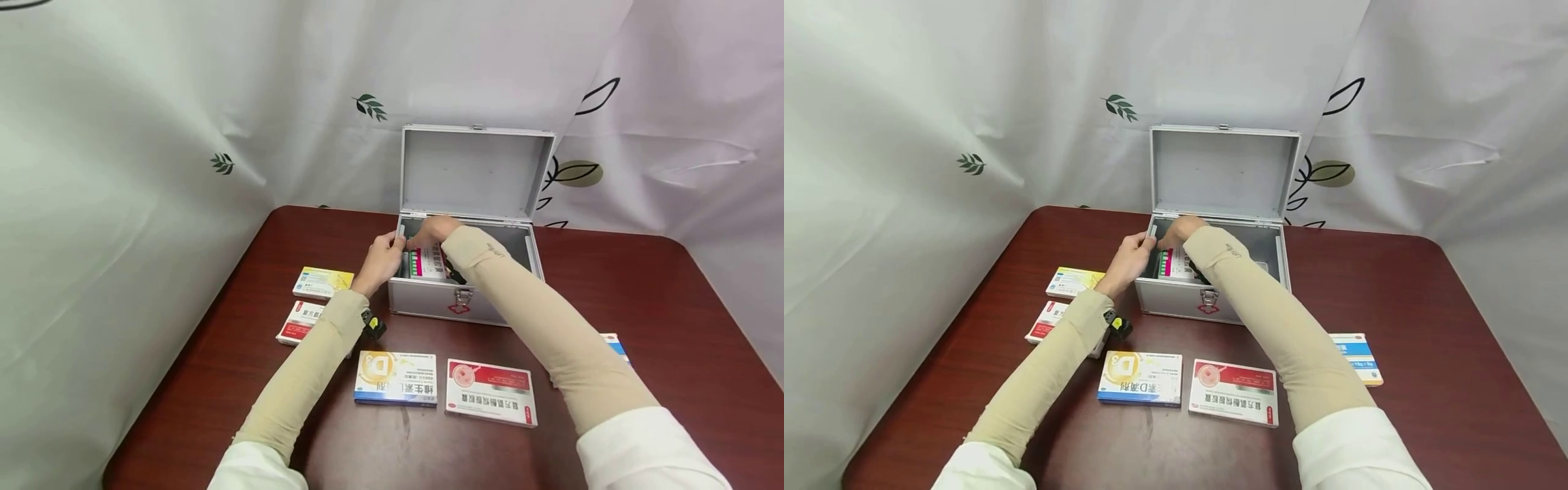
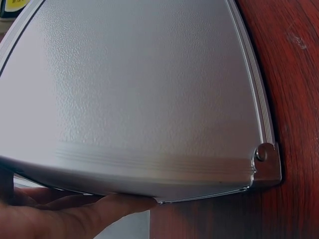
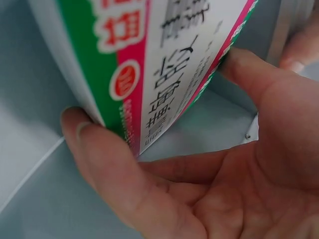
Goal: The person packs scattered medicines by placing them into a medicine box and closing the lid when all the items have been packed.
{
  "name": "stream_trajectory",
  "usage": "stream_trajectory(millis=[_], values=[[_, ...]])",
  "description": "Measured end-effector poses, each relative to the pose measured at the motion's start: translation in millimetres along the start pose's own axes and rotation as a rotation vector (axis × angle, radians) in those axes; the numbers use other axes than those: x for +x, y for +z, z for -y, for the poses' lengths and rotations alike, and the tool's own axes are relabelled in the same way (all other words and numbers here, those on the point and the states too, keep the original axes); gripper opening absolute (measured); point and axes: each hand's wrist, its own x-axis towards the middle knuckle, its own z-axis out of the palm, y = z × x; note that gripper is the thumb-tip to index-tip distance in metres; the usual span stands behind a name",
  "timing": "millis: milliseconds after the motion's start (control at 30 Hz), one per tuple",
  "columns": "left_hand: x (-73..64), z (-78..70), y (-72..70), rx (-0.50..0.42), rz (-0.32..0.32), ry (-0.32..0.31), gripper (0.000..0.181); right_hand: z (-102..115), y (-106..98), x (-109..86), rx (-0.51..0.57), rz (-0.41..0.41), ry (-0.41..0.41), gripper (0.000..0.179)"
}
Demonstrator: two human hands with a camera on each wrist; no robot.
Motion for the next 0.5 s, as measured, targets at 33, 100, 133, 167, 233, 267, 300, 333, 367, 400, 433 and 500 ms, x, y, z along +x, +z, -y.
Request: stream_trajectory(millis=[33,100,133,167,233,267,300,333,367,400,433,500], values=[[-0.1,-0.5,0.5,-0.001,-0.003,0.003,0.032,0.9,1.1,1.1,-0.010,-0.001,-0.011,0.074],[0.0,-1.1,1.5,-0.009,-0.005,0.005,0.031,2.4,2.5,3.8,-0.027,0.019,-0.036,0.071],[0.0,-1.2,1.9,-0.016,-0.002,0.007,0.031,3.1,3.1,5.0,-0.038,0.034,-0.051,0.069],[0.0,-1.3,2.2,-0.019,0.000,0.009,0.030,3.5,3.5,6.6,-0.055,0.052,-0.063,0.067],[-0.2,-1.3,2.7,-0.020,0.001,0.009,0.030,4.0,4.5,9.2,-0.070,0.103,-0.085,0.065],[-0.2,-1.0,2.7,-0.018,0.001,0.010,0.030,4.0,5.0,10.6,-0.061,0.134,-0.089,0.064],[-0.4,-0.6,2.7,-0.014,-0.002,0.009,0.030,3.9,5.6,11.8,-0.056,0.160,-0.093,0.063],[-0.4,-0.2,2.6,-0.010,-0.006,0.009,0.030,3.8,6.3,12.9,-0.040,0.184,-0.092,0.063],[-0.4,0.1,2.3,-0.004,-0.010,0.010,0.030,3.6,6.9,14.0,-0.024,0.212,-0.094,0.063],[-0.3,0.6,2.1,0.000,-0.011,0.010,0.030,3.5,7.8,14.8,0.004,0.240,-0.093,0.062],[-0.1,1.3,1.9,0.003,-0.014,0.011,0.030,3.5,8.7,16.0,0.034,0.263,-0.095,0.061],[0.1,2.0,1.4,0.003,-0.016,0.014,0.030,3.5,10.4,18.0,0.081,0.290,-0.097,0.061]])
